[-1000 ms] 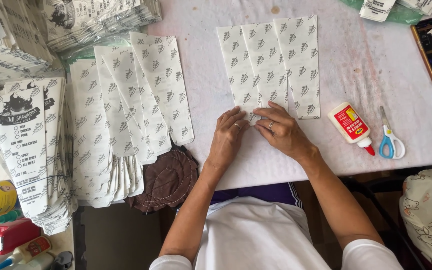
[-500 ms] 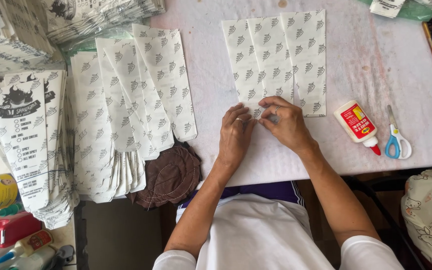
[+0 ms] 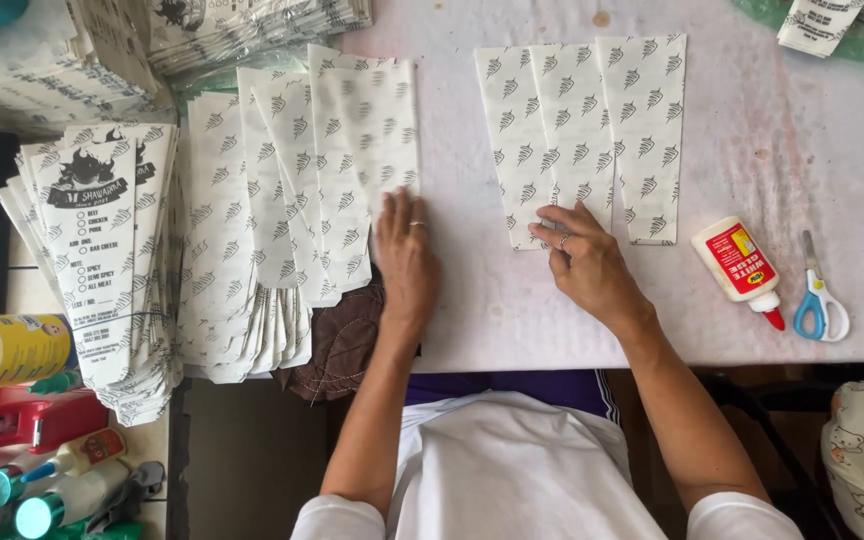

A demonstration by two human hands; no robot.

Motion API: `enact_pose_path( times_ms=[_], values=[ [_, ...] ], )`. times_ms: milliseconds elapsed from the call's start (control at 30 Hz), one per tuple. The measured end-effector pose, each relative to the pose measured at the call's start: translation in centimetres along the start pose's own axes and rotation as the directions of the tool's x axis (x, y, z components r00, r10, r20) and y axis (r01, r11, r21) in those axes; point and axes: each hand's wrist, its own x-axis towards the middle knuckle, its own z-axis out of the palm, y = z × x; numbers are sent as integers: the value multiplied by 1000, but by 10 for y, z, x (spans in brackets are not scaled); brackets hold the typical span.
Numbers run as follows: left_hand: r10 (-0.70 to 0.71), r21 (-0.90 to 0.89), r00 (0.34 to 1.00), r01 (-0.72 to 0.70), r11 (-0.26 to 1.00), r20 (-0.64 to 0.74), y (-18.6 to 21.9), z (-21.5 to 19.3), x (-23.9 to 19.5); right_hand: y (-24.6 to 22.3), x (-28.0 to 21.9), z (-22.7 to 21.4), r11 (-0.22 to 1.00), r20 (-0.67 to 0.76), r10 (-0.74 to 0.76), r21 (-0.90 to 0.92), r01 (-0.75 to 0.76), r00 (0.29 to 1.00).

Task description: Applying glue to the edges of printed paper sheets and folding them to assemble packaging sleeves.

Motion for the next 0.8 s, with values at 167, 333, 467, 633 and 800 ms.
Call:
enact_pose_path(
  times_ms=[167,333,467,633,800],
  values=[
    [140,-82,989,-136,987,45,54,28,12,-8,-5,3,994,19,10,-105,-8,1000],
    [81,-311,997,-72,948,17,68,31,14,-6,-4,4,997,23,5,-79,-3,1000],
    [131,-459,983,-176,871,-128,27,6,1,-9,2,8,997,-71,-54,-49,50,996],
    [252,-504,963,-170,847,99,13,-17,-4,-28,17,26,979,-40,-170,111,174,985],
    [297,-437,952,-236,868,75,16,-15,-1,-19,16,31,980,-26,-183,79,185,983]
  ],
)
